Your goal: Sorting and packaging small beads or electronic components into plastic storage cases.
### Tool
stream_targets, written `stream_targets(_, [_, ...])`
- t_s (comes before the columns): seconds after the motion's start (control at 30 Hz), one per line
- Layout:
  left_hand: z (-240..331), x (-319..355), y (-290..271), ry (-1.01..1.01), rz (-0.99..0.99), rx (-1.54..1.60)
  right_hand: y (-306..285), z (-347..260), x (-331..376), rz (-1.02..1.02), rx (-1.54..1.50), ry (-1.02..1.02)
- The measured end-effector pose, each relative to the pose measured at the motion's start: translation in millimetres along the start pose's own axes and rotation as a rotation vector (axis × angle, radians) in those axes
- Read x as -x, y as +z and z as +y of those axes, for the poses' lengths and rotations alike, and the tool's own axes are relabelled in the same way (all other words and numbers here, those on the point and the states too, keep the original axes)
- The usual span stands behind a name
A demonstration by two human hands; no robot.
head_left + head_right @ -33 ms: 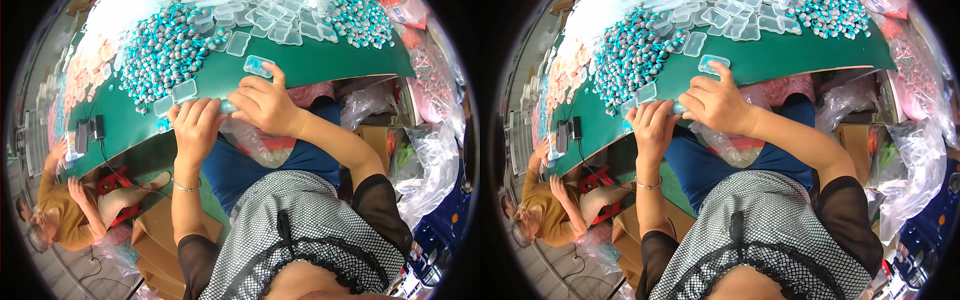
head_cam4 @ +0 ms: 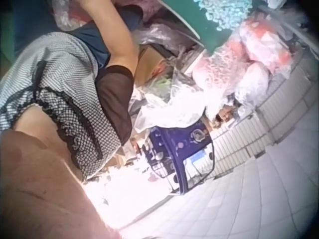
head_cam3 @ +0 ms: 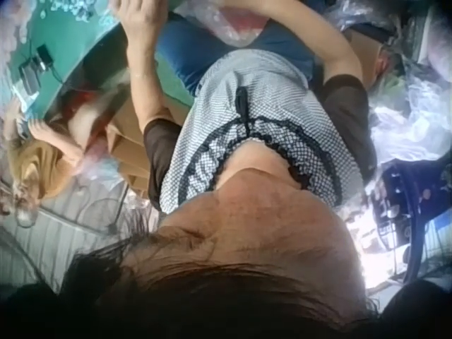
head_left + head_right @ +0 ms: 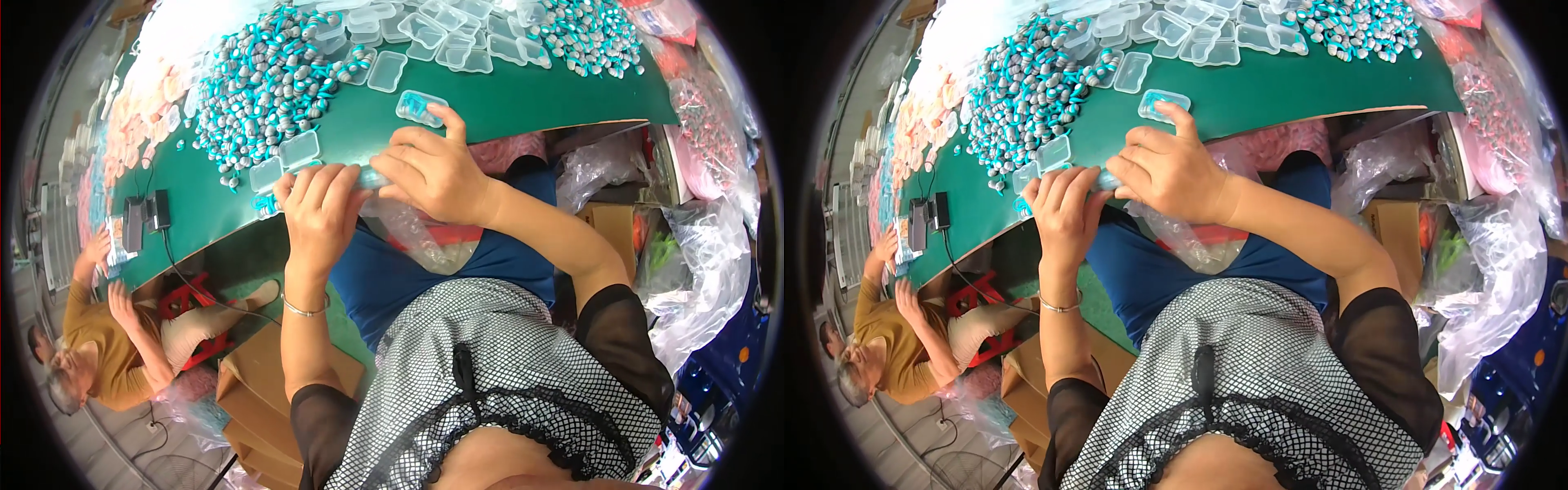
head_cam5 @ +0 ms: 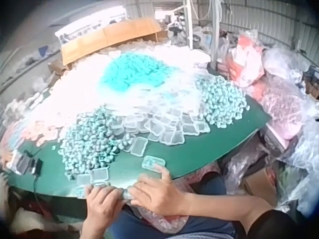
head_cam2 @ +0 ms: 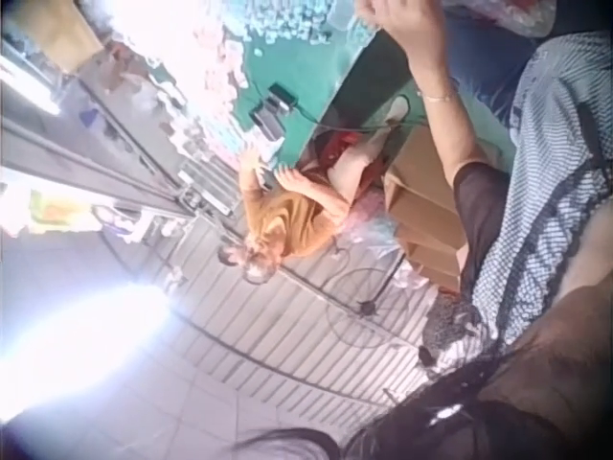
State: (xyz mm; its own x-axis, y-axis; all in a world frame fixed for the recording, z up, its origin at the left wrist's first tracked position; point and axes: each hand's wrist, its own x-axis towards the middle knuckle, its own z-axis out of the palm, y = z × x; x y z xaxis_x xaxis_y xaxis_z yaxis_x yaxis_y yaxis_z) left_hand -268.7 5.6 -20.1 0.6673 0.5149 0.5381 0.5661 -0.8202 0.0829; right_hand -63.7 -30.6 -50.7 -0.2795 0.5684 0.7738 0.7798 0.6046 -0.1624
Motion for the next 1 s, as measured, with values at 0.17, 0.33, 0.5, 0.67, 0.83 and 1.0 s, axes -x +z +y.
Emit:
stream_targets(0.17, [23, 1, -9, 0.040, -0.033, 0.160, -27, -2, 12, -0.057, -0.184, -0.016])
stream_targets(0.33, [42, 8, 8, 0.032, -0.080, 0.268, -44, -4, 35, -0.132, -0.294, 0.067])
stream_targets(0.5, [63, 25, 54, -0.087, -0.246, 0.568, -47, -1, 94, -0.232, -0.408, 0.255])
stream_targets(0.67, [97, 70, 81, -0.214, -0.539, 0.721, -52, -27, 164, -0.350, -0.584, 0.545])
stream_targets(0.83, [111, 97, 86, -0.225, -0.604, 0.866, -57, -45, 180, -0.351, -0.658, 0.633])
stream_targets(1.0, [113, 104, 89, -0.228, -0.574, 0.986, -56, -52, 184, -0.352, -0.781, 0.736])
